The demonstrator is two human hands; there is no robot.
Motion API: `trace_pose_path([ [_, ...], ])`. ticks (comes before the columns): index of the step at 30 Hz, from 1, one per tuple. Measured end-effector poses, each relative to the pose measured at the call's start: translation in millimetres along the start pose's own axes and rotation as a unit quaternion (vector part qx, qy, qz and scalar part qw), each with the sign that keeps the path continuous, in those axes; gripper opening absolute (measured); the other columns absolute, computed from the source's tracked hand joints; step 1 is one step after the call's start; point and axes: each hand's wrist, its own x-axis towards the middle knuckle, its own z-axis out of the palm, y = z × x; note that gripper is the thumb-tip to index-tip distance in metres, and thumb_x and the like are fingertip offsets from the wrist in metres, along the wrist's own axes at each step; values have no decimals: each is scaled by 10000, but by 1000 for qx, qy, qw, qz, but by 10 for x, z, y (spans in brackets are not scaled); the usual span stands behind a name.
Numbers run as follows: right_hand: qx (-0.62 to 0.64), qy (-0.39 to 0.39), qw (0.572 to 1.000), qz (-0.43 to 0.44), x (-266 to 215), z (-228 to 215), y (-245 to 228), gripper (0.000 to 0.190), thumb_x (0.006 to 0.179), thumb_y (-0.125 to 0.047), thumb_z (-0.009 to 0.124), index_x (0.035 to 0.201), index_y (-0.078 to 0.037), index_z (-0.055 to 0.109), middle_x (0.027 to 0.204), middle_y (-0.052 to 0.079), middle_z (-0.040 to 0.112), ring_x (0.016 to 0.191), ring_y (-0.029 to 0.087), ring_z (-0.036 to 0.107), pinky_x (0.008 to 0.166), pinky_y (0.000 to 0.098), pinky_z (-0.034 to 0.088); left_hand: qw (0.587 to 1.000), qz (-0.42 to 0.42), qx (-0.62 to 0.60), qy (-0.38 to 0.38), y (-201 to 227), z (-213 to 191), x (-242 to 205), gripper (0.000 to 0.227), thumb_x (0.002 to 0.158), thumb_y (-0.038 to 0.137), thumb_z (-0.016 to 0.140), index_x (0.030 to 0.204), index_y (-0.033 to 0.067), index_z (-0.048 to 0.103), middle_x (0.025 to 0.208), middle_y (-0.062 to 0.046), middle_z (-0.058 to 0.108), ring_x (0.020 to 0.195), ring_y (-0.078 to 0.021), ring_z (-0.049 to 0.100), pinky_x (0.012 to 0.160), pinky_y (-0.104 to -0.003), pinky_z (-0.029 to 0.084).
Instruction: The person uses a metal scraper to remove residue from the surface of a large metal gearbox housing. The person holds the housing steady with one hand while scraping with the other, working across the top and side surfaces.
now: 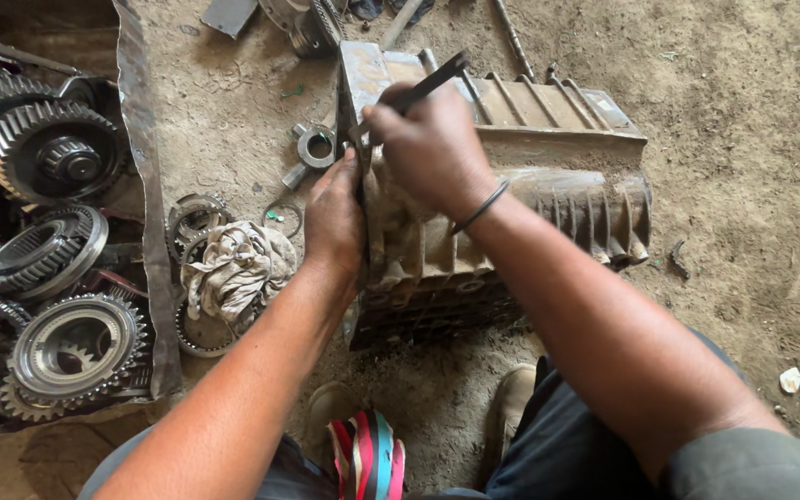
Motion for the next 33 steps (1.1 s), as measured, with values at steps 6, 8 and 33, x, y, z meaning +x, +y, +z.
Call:
trace_pose_path([
  [6, 29, -22, 998, 58, 29, -88, 104, 194, 973, -175, 627, 916, -31, 745, 756, 44, 733, 587, 56, 651, 475, 235, 539, 999, 37, -27, -17, 16, 26, -3, 391, 1063, 373, 375, 1039, 135, 683, 854, 16, 679, 763, -88, 657, 710, -236, 543],
  [8, 63, -39, 994, 78, 7, -111, 105, 207, 976, -196, 641, 913, -24, 738, 702, 48, 690, 506, 83, 569, 433, 252, 473, 997, 44, -57, -32, 17, 34, -3, 384, 1056, 363, 382, 1031, 136, 690, 877, 12, 698, 785, -92, 670, 735, -243, 554],
  [33, -140, -13, 989, -40, 1, -137, 40, 170, 965, -216, 658, 965, -87, 770, 841, 69, 769, 747, 158, 732, 709, 346, 581, 999, -2, -45, 3, 59, 55, -31, 397, 1036, 382, 365, 1209, 136, 625, 1045, -51, 704, 890, -122, 714, 783, -266, 603],
])
